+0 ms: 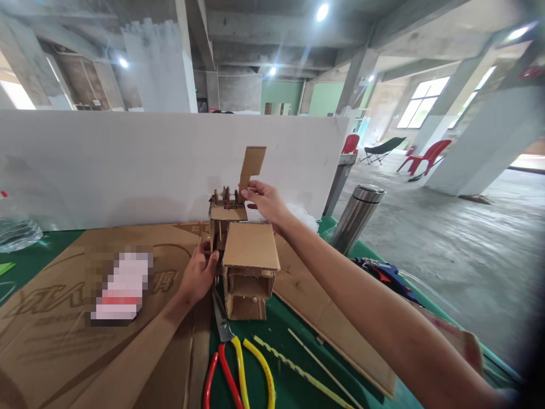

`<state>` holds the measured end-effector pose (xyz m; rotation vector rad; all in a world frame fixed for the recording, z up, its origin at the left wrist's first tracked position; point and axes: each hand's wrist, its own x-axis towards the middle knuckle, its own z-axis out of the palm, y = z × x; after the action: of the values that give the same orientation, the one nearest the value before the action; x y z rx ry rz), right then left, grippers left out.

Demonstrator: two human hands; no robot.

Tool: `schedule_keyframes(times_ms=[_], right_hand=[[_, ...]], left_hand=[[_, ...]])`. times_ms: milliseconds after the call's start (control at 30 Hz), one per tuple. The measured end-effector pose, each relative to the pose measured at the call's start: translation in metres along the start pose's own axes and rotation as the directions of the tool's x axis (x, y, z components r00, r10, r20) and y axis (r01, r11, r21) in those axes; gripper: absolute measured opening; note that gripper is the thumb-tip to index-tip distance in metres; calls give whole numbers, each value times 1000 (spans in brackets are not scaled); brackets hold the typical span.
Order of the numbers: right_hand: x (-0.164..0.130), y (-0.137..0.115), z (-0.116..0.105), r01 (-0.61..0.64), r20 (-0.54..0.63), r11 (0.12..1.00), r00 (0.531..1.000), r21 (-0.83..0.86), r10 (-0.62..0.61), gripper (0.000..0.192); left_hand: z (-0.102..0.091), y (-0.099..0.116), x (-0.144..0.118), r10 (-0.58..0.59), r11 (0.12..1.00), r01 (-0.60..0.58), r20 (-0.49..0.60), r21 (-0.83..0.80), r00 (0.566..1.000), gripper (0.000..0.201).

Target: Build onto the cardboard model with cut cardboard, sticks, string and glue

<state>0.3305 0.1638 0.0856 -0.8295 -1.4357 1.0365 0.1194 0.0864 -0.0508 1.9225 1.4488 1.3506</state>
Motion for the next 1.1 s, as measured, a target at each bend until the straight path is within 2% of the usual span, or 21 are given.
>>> schedule_keyframes(times_ms=[633,900,1100], right_hand=[[20,15,1,127,66,976,991,-178,-117,9],[19,10,-3,129,73,974,990,-187,-117,10],[8,1,-14,108,37,982,994,-153,-103,12]], left_hand=[[-2,4,0,-29,999,28,31,34,999,38],[-1,5,0,-30,999,29,33,34,999,37],[0,4,0,-24,1000,23,17,15,1000,36]])
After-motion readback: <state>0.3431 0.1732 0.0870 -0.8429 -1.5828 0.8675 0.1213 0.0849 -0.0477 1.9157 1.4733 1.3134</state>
